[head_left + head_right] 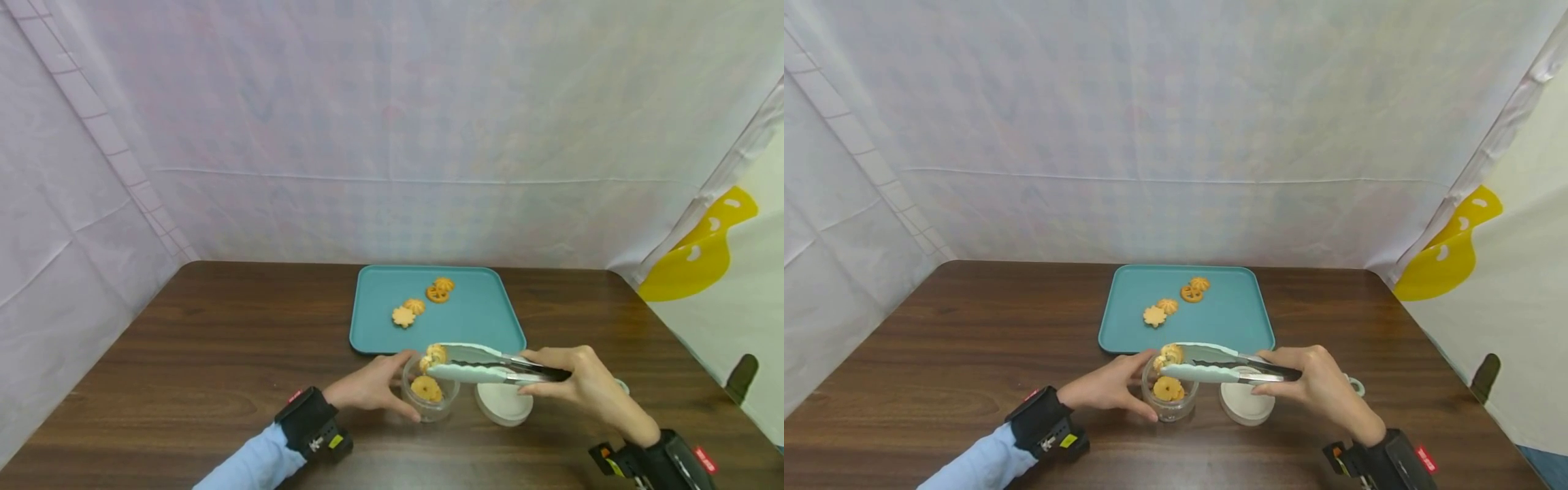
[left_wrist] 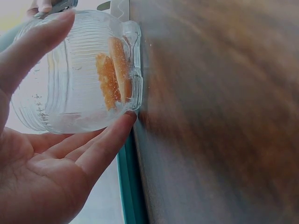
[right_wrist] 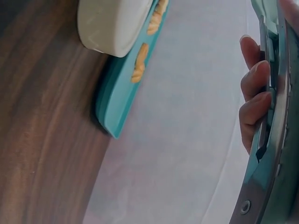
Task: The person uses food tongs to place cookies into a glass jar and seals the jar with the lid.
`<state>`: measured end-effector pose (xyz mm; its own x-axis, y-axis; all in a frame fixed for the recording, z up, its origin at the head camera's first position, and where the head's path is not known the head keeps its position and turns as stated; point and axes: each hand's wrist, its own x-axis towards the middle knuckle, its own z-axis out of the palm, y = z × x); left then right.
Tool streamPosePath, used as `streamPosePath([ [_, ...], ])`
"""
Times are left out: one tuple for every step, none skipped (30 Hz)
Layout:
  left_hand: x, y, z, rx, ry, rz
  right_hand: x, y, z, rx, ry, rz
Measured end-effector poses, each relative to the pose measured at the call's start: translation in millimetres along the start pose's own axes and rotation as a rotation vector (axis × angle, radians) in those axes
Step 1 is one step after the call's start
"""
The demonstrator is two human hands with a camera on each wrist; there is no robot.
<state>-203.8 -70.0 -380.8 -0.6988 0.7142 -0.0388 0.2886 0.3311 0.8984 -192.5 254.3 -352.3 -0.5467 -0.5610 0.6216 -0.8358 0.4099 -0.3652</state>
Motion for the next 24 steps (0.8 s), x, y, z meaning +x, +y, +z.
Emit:
streamPosePath([
  [-0.1,0.0,0.0,-0.002,0.0,0.004,-1,0,1,0.004,-0.009,0.003],
  [-0.2,0.0,-0.1,-0.005,0.0,0.004,-2,0,1,0.007,-0.018,0.002],
  [-0.3,-0.1,-0.2,-0.007,0.0,0.004,-3,-1,2,0.01,-0.027,0.006],
  [-0.4,-0.1,-0.2,-0.009,-0.001,0.001,-3,-1,2,0.011,-0.037,0.013],
  [-0.4,0.0,-0.2,-0.012,-0.002,-0.002,-4,-2,2,0.015,-0.042,0.018],
  [-0.5,0.0,-0.3,-0.016,-0.002,-0.004,-5,-3,3,0.016,-0.05,0.02],
  [-0.6,0.1,-0.4,-0.016,-0.002,-0.003,-5,-4,3,0.014,-0.055,0.024],
  [-0.5,0.1,-0.4,-0.013,-0.002,-0.002,-5,-5,3,0.013,-0.058,0.025],
  [-0.6,0.1,-0.4,-0.01,-0.002,0.0,-5,-6,4,0.01,-0.06,0.026],
  [-0.5,0.1,-0.5,-0.006,-0.001,0.003,-5,-6,4,0.011,-0.061,0.023],
  [-0.5,0.1,-0.5,-0.001,0.0,0.008,-6,-7,5,0.009,-0.058,0.019],
  [-0.5,-0.2,-0.5,0.003,-0.001,0.013,-5,-7,5,0.007,-0.059,0.02],
  [-0.5,-0.3,-0.5,0.01,0.001,0.015,-5,-8,6,0.001,-0.058,0.021],
  [-0.5,-0.6,-0.4,0.016,0.001,0.02,-5,-8,6,-0.008,-0.057,0.02],
  [-0.5,-0.6,-0.4,0.021,0.002,0.022,-5,-8,7,-0.018,-0.058,0.022],
  [-0.4,-0.8,-0.3,0.026,0.003,0.022,-5,-8,7,-0.025,-0.06,0.024],
  [-0.4,-0.9,-0.3,0.031,0.005,0.022,-4,-9,8,-0.033,-0.06,0.028],
  [-0.4,-0.9,-0.3,0.036,0.006,0.021,-4,-9,8,-0.038,-0.063,0.031],
  [-0.4,-0.8,-0.4,0.045,0.009,0.021,-4,-10,8,-0.042,-0.063,0.033],
  [-0.3,-0.6,-0.4,0.051,0.01,0.023,-4,-10,8,-0.044,-0.066,0.036],
  [-0.3,-0.4,-0.5,0.057,0.012,0.023,-3,-11,8,-0.045,-0.068,0.04],
  [-0.1,-0.6,-0.6,0.062,0.013,0.025,-3,-11,8,-0.046,-0.07,0.042],
  [0.0,-0.5,-0.7,0.065,0.013,0.033,-3,-12,8,-0.05,-0.071,0.046],
  [0.1,-0.4,-0.8,0.069,0.014,0.036,-2,-12,8,-0.051,-0.074,0.05],
])
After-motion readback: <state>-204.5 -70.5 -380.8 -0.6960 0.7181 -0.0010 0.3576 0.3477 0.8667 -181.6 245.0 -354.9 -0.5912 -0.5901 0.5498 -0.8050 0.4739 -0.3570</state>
